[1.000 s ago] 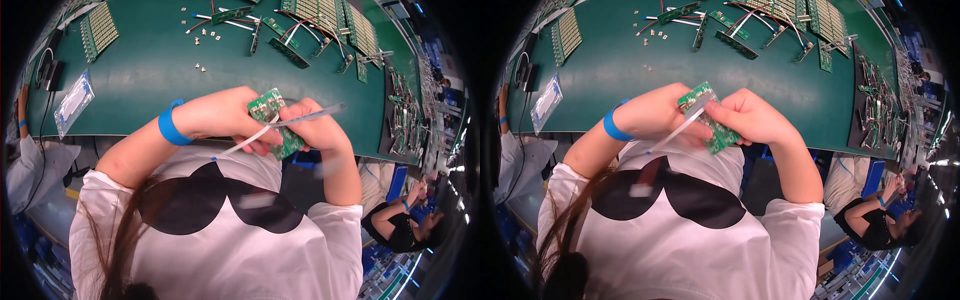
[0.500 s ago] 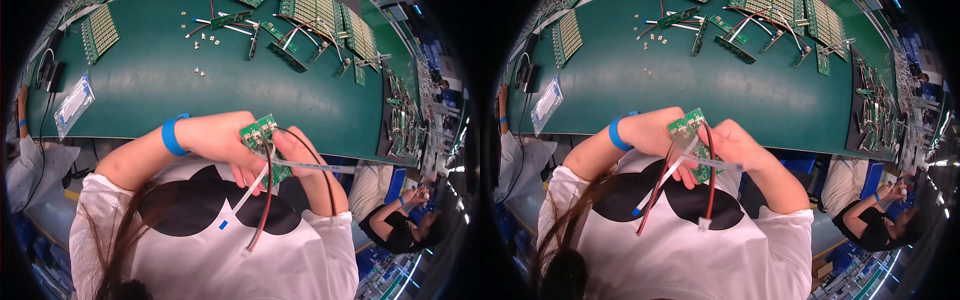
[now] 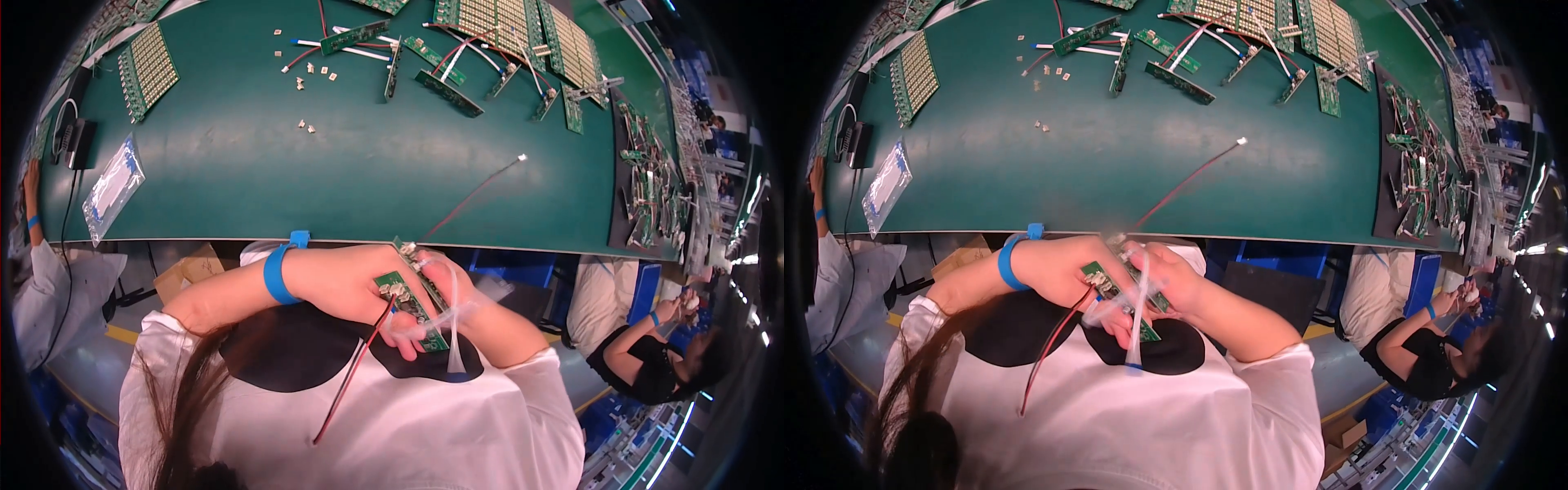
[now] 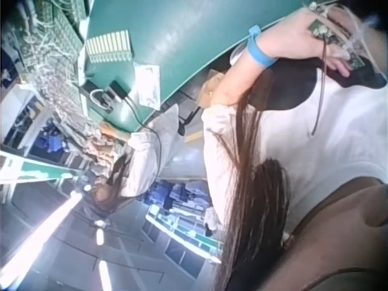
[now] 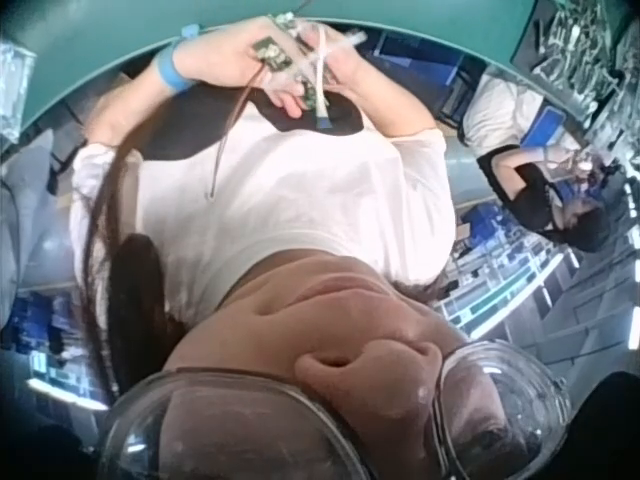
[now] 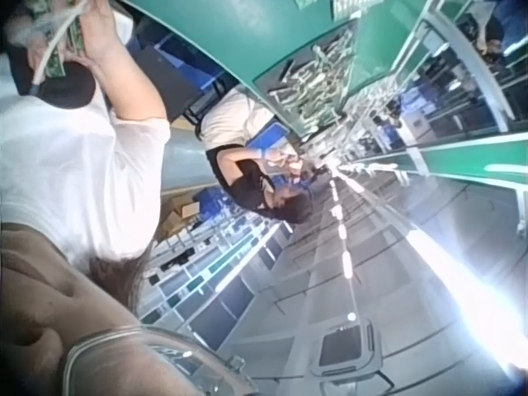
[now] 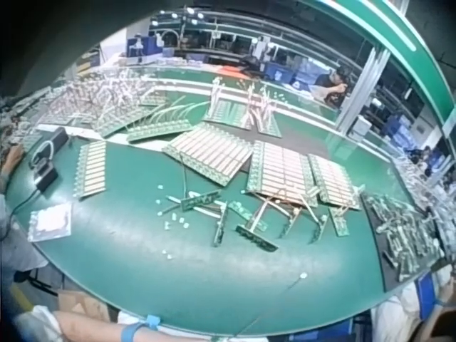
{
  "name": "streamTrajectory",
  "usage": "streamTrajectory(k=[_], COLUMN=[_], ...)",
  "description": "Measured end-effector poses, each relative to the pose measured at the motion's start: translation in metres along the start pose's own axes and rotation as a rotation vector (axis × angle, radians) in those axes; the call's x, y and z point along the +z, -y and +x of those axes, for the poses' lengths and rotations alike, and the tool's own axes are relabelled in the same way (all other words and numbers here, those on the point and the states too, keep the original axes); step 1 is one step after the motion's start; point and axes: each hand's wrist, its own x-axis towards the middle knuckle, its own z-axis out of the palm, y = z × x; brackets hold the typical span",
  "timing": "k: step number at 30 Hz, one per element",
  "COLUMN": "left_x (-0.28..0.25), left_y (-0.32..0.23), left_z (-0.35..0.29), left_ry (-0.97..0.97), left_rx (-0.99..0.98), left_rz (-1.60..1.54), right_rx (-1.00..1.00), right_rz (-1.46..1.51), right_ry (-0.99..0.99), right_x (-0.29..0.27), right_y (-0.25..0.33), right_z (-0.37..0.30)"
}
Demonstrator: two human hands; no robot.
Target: The person assembles circuit boards by plugging ribbon cables and wire connectors into the boards, attaching plastic caps, and separating individual circuit boards from a panel by hand.
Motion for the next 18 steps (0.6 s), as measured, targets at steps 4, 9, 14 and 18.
streamTrajectory(k=[4,9,14,18], left_x=[-0.004,-0.033,-0.074,-0.087], left_y=[-0.017,-0.02,-0.01,-0.007], left_z=[0.006,0.034,0.054,0.077], left_ry=[-0.193,-0.801,-0.951,-0.942], left_rx=[-0.393,-0.429,-0.29,-0.171], left_rz=[-0.565,-0.668,-0.701,-0.743], right_rx=[-0.426,-0.345,-0.284,-0.366], right_rz=[-0.086,-0.639,-1.463,-1.517], right_ry=[0.071,-0.661,-1.207,-1.51], right_x=[-0.018,-0.052,-0.07,-0.141], right_y=[0.049,0.157,0.205,0.241], right_z=[0.004,0.021,0.02,0.011])
